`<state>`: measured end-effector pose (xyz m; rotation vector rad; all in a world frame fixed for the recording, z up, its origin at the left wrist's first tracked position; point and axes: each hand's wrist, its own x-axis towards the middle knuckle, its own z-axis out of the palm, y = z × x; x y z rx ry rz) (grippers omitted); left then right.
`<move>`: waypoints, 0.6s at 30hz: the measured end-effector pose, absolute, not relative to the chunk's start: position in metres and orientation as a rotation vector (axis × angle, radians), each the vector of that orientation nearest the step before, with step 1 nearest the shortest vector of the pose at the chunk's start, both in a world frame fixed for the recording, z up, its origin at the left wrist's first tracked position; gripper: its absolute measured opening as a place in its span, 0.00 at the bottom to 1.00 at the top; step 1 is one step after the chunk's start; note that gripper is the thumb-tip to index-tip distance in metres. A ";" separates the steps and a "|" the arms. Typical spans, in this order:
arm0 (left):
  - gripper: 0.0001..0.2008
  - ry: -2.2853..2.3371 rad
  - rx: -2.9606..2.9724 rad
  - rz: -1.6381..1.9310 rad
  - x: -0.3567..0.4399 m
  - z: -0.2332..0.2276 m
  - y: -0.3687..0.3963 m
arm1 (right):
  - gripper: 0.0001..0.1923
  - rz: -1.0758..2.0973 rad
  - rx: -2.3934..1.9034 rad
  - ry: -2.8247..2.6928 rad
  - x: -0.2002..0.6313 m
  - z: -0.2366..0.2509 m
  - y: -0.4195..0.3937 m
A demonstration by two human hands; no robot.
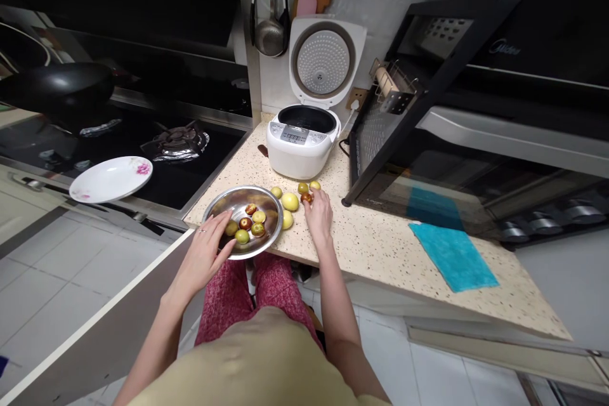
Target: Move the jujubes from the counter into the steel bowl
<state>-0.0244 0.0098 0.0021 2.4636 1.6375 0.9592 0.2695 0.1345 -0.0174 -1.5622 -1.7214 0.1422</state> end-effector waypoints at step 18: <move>0.36 1.670 2.395 0.931 -0.021 0.007 0.007 | 0.14 0.305 -1.250 -1.764 0.235 0.018 0.115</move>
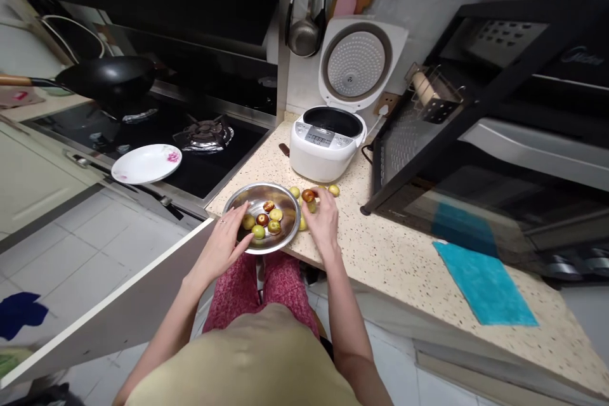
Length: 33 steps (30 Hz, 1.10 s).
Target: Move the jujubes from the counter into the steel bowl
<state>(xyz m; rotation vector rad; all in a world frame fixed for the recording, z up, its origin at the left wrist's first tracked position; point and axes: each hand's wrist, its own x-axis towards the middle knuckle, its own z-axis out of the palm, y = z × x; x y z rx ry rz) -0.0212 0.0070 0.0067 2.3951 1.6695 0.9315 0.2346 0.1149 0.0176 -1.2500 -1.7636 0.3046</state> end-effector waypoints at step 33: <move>0.39 1.660 2.373 1.005 -0.023 0.000 0.010 | 0.06 0.459 -1.205 -2.207 0.154 0.032 0.119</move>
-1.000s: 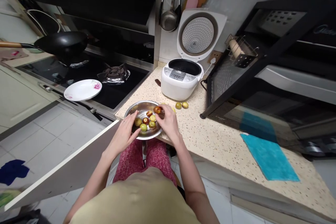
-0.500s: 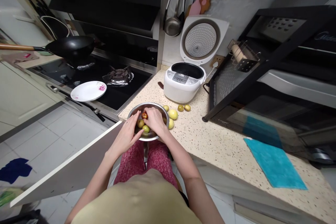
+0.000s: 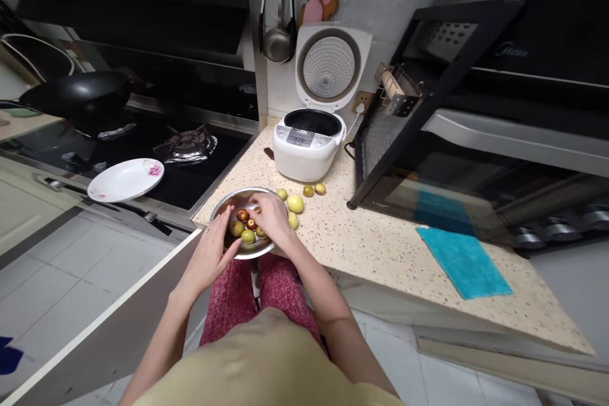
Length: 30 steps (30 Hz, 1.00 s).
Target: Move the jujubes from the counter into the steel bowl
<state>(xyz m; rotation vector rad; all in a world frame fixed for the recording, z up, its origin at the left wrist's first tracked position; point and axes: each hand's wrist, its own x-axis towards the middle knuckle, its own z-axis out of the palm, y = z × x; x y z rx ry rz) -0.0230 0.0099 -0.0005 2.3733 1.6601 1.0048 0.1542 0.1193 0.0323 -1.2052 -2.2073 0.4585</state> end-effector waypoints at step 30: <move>0.35 1.674 2.428 0.958 -0.023 0.001 0.009 | 0.18 0.031 -1.667 -1.895 0.282 -0.011 0.154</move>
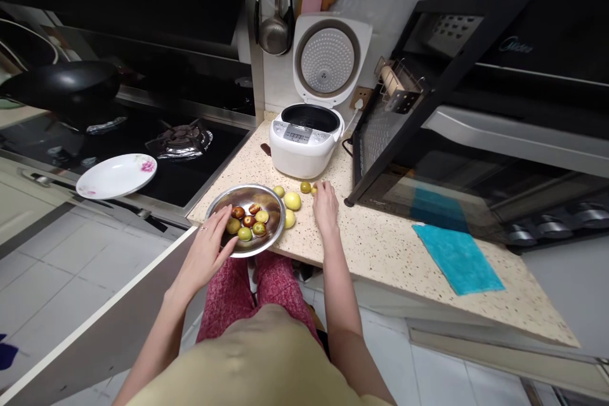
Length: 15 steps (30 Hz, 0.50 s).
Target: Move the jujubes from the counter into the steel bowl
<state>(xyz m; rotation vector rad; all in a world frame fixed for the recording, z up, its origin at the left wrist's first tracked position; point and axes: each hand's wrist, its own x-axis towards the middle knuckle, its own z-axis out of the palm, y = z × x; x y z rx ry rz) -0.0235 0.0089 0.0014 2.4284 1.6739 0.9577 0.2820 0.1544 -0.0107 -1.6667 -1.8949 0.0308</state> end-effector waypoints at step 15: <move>0.34 1.664 2.417 0.942 -0.022 0.005 0.008 | 0.10 0.180 -1.702 -1.730 0.278 -0.007 0.149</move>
